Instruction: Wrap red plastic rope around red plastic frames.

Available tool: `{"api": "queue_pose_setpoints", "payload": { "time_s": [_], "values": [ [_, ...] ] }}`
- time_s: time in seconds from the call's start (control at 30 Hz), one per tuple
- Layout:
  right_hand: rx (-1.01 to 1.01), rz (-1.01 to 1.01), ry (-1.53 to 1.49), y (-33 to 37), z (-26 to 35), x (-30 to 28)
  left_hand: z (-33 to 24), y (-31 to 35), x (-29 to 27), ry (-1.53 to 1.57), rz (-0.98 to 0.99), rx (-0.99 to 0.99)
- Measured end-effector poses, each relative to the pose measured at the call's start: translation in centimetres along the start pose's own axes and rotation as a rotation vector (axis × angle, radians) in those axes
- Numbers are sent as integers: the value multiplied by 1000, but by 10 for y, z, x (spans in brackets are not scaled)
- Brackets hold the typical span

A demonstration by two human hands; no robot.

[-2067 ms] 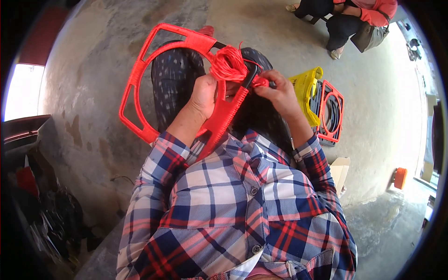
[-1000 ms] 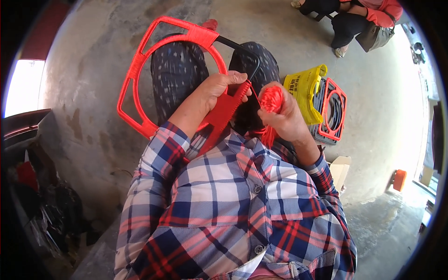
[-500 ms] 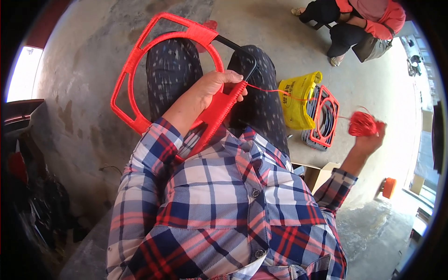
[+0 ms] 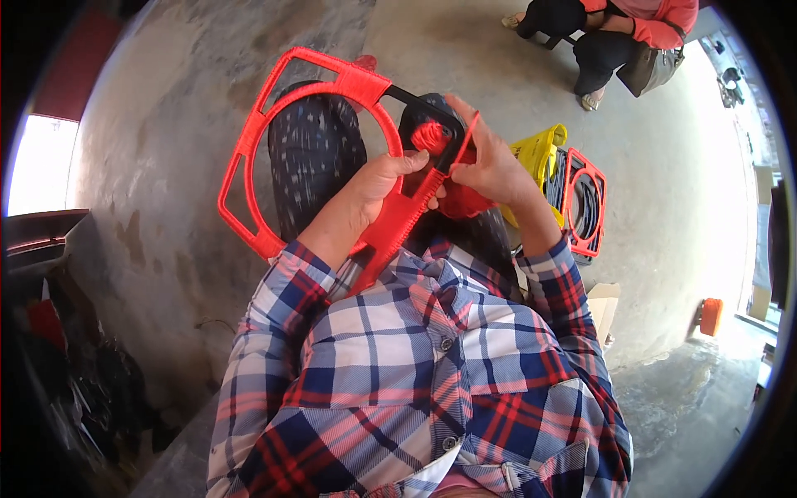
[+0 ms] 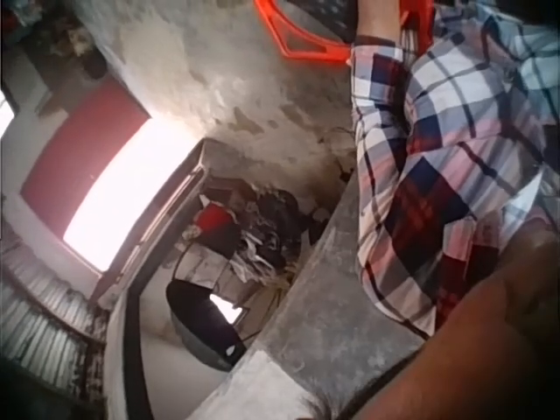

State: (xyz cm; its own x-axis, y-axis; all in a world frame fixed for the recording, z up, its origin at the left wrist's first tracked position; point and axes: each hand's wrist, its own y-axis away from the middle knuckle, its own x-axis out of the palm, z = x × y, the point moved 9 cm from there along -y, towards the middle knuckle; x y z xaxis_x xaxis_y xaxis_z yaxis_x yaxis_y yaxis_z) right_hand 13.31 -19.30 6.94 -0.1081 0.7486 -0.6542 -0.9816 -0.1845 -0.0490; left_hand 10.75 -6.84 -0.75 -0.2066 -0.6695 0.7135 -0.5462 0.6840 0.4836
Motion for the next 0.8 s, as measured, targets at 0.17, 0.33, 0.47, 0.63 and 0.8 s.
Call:
{"api": "queue_pose_setpoints", "payload": {
  "time_s": [0.17,0.33,0.47,0.63,0.8],
  "values": [
    [61,13,-928,-14,15,10,1,-9,9,82,102,13],
    [109,-133,-460,-11,-1,-9,5,-13,3,57,81,-16],
    [82,-359,-391,13,14,-48,1,-9,2,45,64,-24],
    [244,-137,-362,53,-16,-66,-2,-9,-13,20,-68,2],
    [204,-311,-1074,120,-88,-107,-14,-5,-25,44,-65,38]
  ]
}}
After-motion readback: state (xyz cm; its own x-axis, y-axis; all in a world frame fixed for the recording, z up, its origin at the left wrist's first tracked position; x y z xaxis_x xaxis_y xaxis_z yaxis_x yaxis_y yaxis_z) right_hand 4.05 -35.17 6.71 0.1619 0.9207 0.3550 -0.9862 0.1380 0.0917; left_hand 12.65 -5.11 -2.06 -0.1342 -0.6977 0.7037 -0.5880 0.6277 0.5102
